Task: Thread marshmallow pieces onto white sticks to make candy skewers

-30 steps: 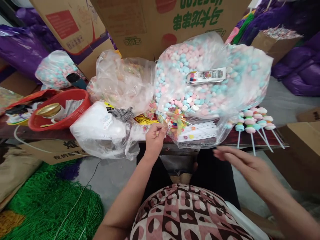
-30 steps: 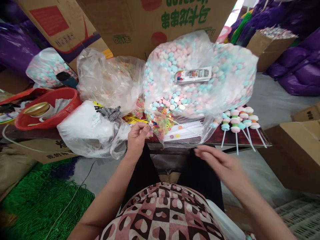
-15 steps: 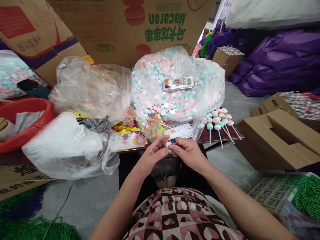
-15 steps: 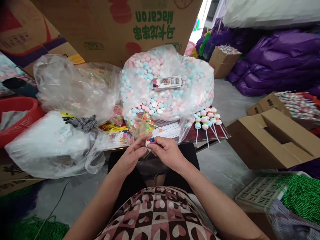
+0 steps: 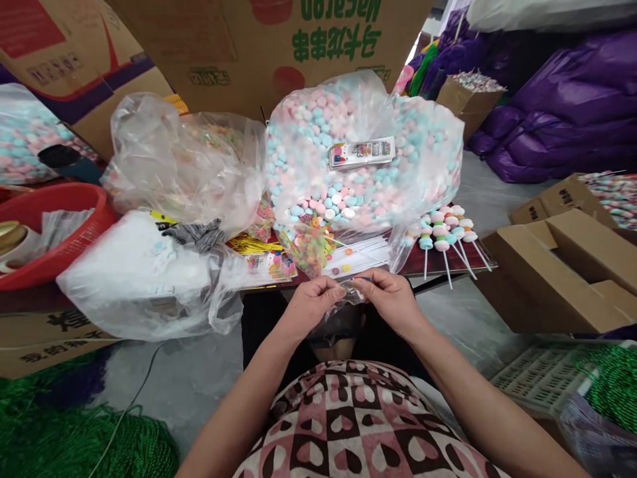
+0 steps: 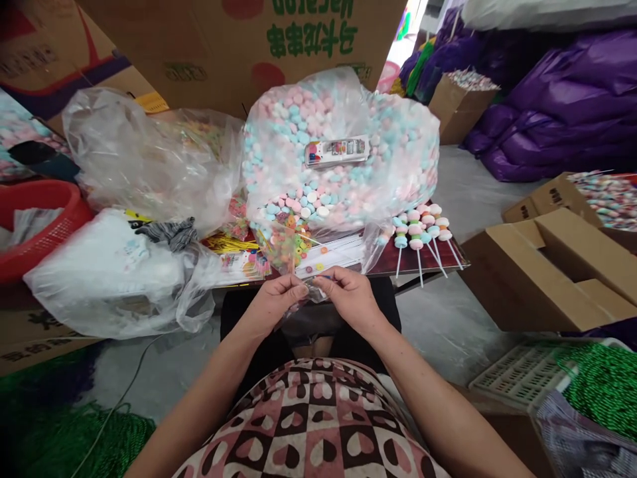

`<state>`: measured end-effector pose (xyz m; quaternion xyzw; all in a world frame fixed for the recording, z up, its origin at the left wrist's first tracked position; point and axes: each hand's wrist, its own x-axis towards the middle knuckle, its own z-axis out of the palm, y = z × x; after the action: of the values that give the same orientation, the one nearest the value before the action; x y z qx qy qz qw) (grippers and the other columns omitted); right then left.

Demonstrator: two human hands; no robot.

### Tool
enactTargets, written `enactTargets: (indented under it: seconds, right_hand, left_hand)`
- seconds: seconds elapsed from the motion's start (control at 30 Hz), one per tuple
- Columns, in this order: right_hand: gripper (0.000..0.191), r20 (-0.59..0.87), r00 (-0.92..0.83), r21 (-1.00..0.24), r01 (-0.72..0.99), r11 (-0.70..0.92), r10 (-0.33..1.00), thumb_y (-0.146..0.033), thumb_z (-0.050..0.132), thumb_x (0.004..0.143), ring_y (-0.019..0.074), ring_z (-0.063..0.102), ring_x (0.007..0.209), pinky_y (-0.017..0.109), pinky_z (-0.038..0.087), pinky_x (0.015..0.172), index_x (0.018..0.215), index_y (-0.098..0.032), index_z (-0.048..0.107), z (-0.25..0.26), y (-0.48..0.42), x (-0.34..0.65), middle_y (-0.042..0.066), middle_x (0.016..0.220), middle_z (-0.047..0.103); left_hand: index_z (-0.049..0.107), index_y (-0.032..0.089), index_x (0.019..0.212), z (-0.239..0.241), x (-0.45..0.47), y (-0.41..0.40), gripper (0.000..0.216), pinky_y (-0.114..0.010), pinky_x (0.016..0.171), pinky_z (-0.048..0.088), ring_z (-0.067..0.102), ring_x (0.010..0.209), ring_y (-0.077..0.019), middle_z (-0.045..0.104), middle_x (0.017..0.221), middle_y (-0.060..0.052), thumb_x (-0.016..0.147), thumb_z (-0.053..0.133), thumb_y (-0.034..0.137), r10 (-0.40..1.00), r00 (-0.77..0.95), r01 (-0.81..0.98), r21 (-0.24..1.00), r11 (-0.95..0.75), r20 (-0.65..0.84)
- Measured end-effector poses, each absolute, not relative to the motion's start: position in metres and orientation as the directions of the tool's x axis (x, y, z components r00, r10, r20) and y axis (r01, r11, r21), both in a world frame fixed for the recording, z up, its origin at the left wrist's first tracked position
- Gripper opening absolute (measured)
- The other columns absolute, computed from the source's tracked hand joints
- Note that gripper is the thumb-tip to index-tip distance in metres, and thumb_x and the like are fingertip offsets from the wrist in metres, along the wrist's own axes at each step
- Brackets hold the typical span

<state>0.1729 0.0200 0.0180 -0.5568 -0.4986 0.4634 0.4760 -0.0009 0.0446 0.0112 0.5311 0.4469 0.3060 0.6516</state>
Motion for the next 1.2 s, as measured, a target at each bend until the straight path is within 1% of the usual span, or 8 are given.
enactTargets:
  seconds: [0.23,0.37,0.5,0.63,0.8,0.97,1.1,1.2]
  right_hand:
    - [0.056,-0.05,0.116,-0.973,0.22,-0.075,0.992,-0.061,0.055,0.084,0.0095,0.04,0.045,0.024,0.031,0.046,0.047,-0.019,0.049,0.013,0.016,0.178,-0.002,0.043,0.045]
    - [0.052,-0.065,0.133,-0.986,0.146,-0.084,0.989,-0.059,0.061,0.081,0.0096,0.041,0.047,0.024,0.032,0.049,0.05,-0.018,0.052,0.014,0.017,0.179,-0.003,0.046,0.047]
    - [0.042,-0.117,0.076,-0.993,0.01,-0.119,0.99,-0.057,0.071,0.072,0.0099,0.046,0.051,0.024,0.037,0.052,0.063,-0.018,0.058,0.014,0.018,0.179,-0.004,0.055,0.053]
    - [0.052,-0.074,0.147,-0.98,0.174,-0.1,0.986,-0.06,0.059,0.081,0.0093,0.039,0.046,0.024,0.031,0.047,0.051,-0.019,0.047,0.009,0.016,0.186,-0.004,0.045,0.045]
    - [0.057,0.004,0.188,-0.94,0.337,-0.06,0.982,-0.057,0.051,0.087,0.0093,0.038,0.045,0.024,0.029,0.046,0.046,-0.02,0.042,0.008,0.011,0.196,-0.003,0.042,0.042]
    - [0.042,0.062,0.241,-0.908,0.416,-0.045,0.969,-0.052,0.05,0.088,0.0121,0.051,0.051,0.023,0.04,0.049,0.067,-0.018,0.066,0.01,0.015,0.239,-0.001,0.056,0.057]
    - [0.034,0.294,0.482,-0.659,0.728,-0.191,0.825,-0.041,0.049,0.089,0.0212,0.064,0.084,0.031,0.049,0.074,0.096,-0.019,0.073,0.015,0.028,0.317,0.007,0.089,0.071]
    - [0.036,0.192,0.587,-0.3,0.798,-0.522,0.786,-0.036,0.045,0.092,0.025,0.063,0.098,0.034,0.046,0.08,0.11,-0.019,0.072,0.015,0.041,0.365,0.012,0.109,0.068]
  left_hand:
    - [0.056,0.018,0.076,0.008,0.001,0.04,0.045,-0.023,0.047,0.025,0.035,0.047,-0.0074,0.047,0.055,0.004,0.082,0.054,0.062,0.846,0.465,0.112,0.965,0.237,-0.261]
    - [0.055,0.018,0.081,0.012,-0.001,0.039,0.039,-0.021,0.048,0.025,0.034,0.049,-0.0058,0.047,0.061,0.006,0.075,0.067,0.054,0.787,0.548,0.072,0.953,0.295,-0.285]
    - [0.054,0.017,0.072,0.011,-0.003,0.043,0.04,-0.021,0.049,0.027,0.036,0.05,-0.0067,0.045,0.059,0.005,0.082,0.058,0.055,0.855,0.453,0.149,0.967,0.205,-0.252]
    - [0.06,0.017,0.075,0.009,0.002,0.044,0.044,-0.023,0.052,0.032,0.043,0.051,-0.0093,0.049,0.055,0.003,0.088,0.048,0.057,0.839,0.489,0.263,0.958,0.119,-0.238]
    - [0.056,0.019,0.082,0.005,0.016,0.041,0.034,-0.023,0.055,0.035,0.046,0.052,-0.0091,0.052,0.062,0.005,0.085,0.056,0.052,0.808,0.542,0.163,0.972,0.168,-0.231]
    - [0.057,0.019,0.075,0.002,0.012,0.045,0.035,-0.025,0.065,0.038,0.051,0.061,-0.0121,0.056,0.06,0.003,0.089,0.051,0.05,0.854,0.483,0.202,0.974,0.105,-0.192]
    - [0.061,0.02,0.076,0.002,0.003,0.048,0.034,-0.026,0.068,0.039,0.052,0.067,-0.0143,0.06,0.066,0.001,0.087,0.054,0.051,0.89,0.426,0.184,0.979,0.09,-0.162]
    - [0.063,0.02,0.075,0.001,0.002,0.047,0.033,-0.026,0.068,0.039,0.053,0.068,-0.0149,0.06,0.066,0.001,0.086,0.055,0.051,0.911,0.388,0.154,0.984,0.086,-0.14]
